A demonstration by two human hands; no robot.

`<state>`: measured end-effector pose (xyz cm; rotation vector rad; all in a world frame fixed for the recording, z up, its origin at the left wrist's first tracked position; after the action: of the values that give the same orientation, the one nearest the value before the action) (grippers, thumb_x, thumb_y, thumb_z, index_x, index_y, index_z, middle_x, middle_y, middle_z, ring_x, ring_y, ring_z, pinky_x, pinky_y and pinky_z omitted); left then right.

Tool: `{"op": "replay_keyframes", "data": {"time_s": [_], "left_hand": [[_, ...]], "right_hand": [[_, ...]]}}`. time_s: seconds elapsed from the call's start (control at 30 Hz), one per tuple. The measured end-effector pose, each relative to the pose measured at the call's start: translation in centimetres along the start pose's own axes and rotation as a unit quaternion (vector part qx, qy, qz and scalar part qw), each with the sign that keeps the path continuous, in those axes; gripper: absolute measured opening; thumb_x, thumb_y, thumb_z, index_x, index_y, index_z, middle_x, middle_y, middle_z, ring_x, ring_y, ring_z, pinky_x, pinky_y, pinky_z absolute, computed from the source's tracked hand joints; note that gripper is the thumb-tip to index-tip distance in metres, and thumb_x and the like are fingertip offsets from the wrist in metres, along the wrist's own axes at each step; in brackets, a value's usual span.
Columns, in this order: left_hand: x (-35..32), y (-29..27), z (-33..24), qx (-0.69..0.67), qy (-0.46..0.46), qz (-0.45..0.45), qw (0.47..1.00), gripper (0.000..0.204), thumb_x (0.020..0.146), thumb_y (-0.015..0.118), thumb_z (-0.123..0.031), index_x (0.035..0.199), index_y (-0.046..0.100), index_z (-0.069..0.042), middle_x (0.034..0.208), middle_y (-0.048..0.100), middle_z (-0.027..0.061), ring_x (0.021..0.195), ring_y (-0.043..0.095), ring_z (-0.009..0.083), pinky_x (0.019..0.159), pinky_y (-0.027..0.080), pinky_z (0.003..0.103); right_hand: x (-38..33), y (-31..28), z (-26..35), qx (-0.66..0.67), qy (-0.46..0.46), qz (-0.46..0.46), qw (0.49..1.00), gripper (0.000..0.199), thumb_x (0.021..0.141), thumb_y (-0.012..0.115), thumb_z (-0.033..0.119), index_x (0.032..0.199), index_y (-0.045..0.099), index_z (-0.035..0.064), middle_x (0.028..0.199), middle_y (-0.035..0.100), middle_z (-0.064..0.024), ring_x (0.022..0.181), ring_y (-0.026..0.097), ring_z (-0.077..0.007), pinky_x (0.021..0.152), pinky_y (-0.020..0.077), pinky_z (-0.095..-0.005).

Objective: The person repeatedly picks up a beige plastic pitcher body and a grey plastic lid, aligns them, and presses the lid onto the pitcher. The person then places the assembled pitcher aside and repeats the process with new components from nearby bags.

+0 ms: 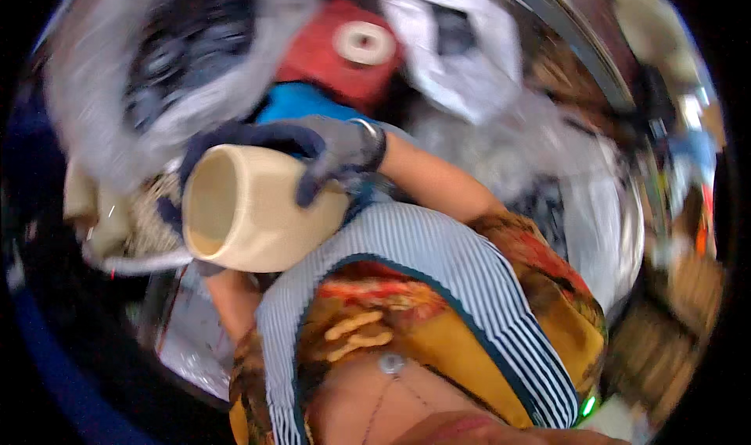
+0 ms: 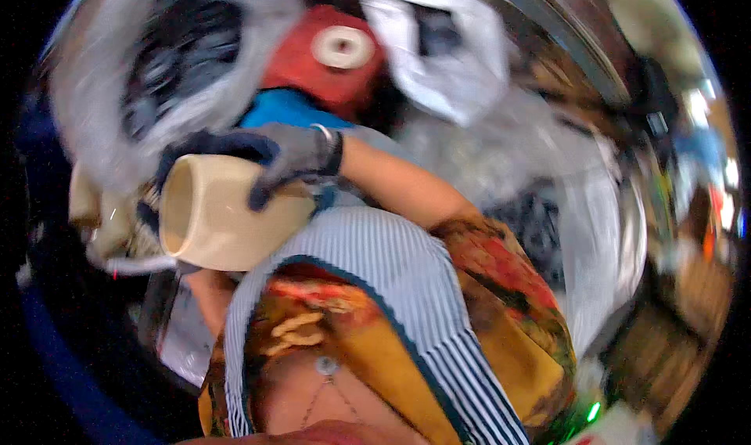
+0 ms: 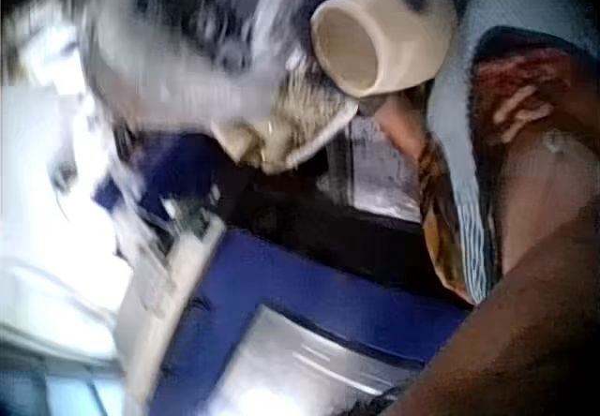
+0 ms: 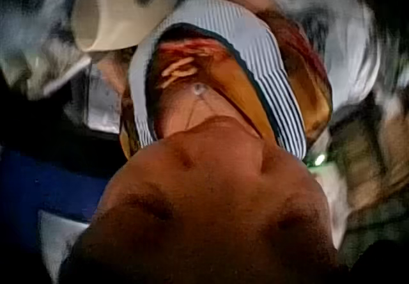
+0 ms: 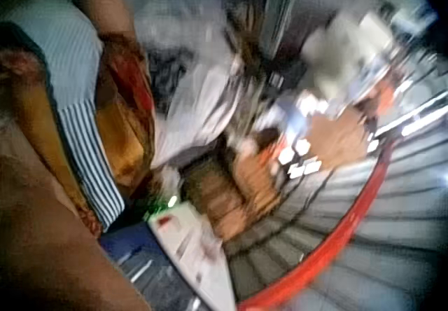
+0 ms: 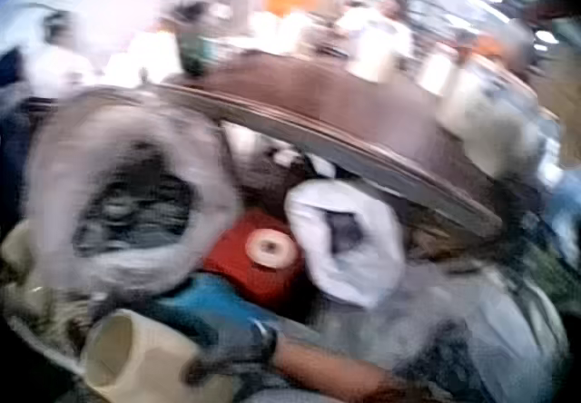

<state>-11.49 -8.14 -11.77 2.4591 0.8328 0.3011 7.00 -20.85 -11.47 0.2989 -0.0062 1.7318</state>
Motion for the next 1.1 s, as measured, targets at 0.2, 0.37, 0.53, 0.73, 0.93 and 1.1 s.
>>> {"op": "replay_keyframes", "data": {"time_s": [0.2, 0.37, 0.53, 0.73, 0.93, 1.1], "left_hand": [[2.1, 0.7, 1.8, 0.293, -0.018, 0.051, 0.955, 0.06, 0.103, 0.033, -0.04, 0.143, 0.04, 0.004, 0.145, 0.046, 0.0191, 0.128, 0.049, 0.0322, 0.107, 0.042, 0.046], [0.9, 3.3, 1.1, 0.127, -0.047, 0.045, 0.99, 0.056, 0.106, 0.024, -0.036, 0.144, 0.037, 0.003, 0.149, 0.04, 0.0199, 0.131, 0.047, 0.0327, 0.107, 0.043, 0.046], [1.3, 4.3, 1.6, 0.249, -0.073, -0.064, 0.964, 0.055, 0.106, 0.026, -0.036, 0.143, 0.037, 0.003, 0.15, 0.038, 0.0208, 0.131, 0.047, 0.0334, 0.107, 0.043, 0.046], [0.3, 1.2, 1.5, 0.246, -0.077, -0.085, 0.963, 0.056, 0.102, 0.04, -0.037, 0.139, 0.04, 0.005, 0.147, 0.04, 0.0228, 0.128, 0.05, 0.0324, 0.102, 0.046, 0.045], [0.1, 1.9, 1.3, 0.278, -0.084, -0.068, 0.954, 0.055, 0.104, 0.034, -0.036, 0.141, 0.04, 0.004, 0.143, 0.047, 0.0209, 0.125, 0.052, 0.0295, 0.102, 0.046, 0.044], [0.8, 0.7, 2.7, 0.096, -0.152, -0.124, 0.976, 0.058, 0.105, 0.026, -0.039, 0.144, 0.038, 0.003, 0.144, 0.046, 0.0205, 0.126, 0.052, 0.0296, 0.105, 0.043, 0.042]], "right_hand": [[-36.3, -10.2, -14.5, 0.017, 0.053, -0.765, 0.641, 0.026, 0.099, 0.054, 0.03, 0.093, 0.065, 0.007, 0.082, 0.059, 0.0025, 0.068, 0.05, -0.0104, 0.065, 0.0447, -0.0266], [-64.4, -4.1, -16.3, -0.201, 0.495, -0.807, 0.252, 0.068, 0.092, 0.052, 0.058, 0.135, 0.054, 0.0043, 0.138, 0.055, -0.0161, 0.126, 0.051, -0.031, 0.102, 0.0408, -0.0404], [-60.6, -0.9, -22.2, -0.168, 0.797, -0.329, 0.478, 0.065, 0.092, 0.051, 0.046, 0.146, 0.042, 0.0111, 0.15, 0.041, -0.0154, 0.127, 0.05, -0.0356, 0.102, 0.0427, -0.0442], [-62.2, 0.1, -27.0, -0.174, 0.804, -0.437, 0.365, 0.065, 0.089, 0.057, 0.046, 0.141, 0.046, 0.0088, 0.148, 0.044, -0.0158, 0.127, 0.051, -0.0344, 0.101, 0.0447, -0.0435], [-55.3, 1.9, -12.0, -0.446, 0.73, -0.352, 0.379, 0.065, 0.078, 0.071, 0.038, 0.135, 0.052, 0.0125, 0.13, 0.06, -0.0185, 0.11, 0.063, -0.0354, 0.087, 0.0524, -0.0464], [-46.2, 3.4, -15.6, -0.417, 0.669, 0.216, 0.576, 0.05, 0.083, 0.064, 0.03, 0.131, 0.058, 0.015, 0.137, 0.055, -0.0153, 0.12, 0.055, -0.0354, 0.106, 0.0354, -0.0508]]}}
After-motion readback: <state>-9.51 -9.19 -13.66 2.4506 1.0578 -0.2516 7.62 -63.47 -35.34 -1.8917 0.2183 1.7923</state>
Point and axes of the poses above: each hand's wrist, its own x-axis towards the middle knuckle, its own y-axis out of the palm, z = x × y, the point moved 3 cm from there along x, towards the middle knuckle
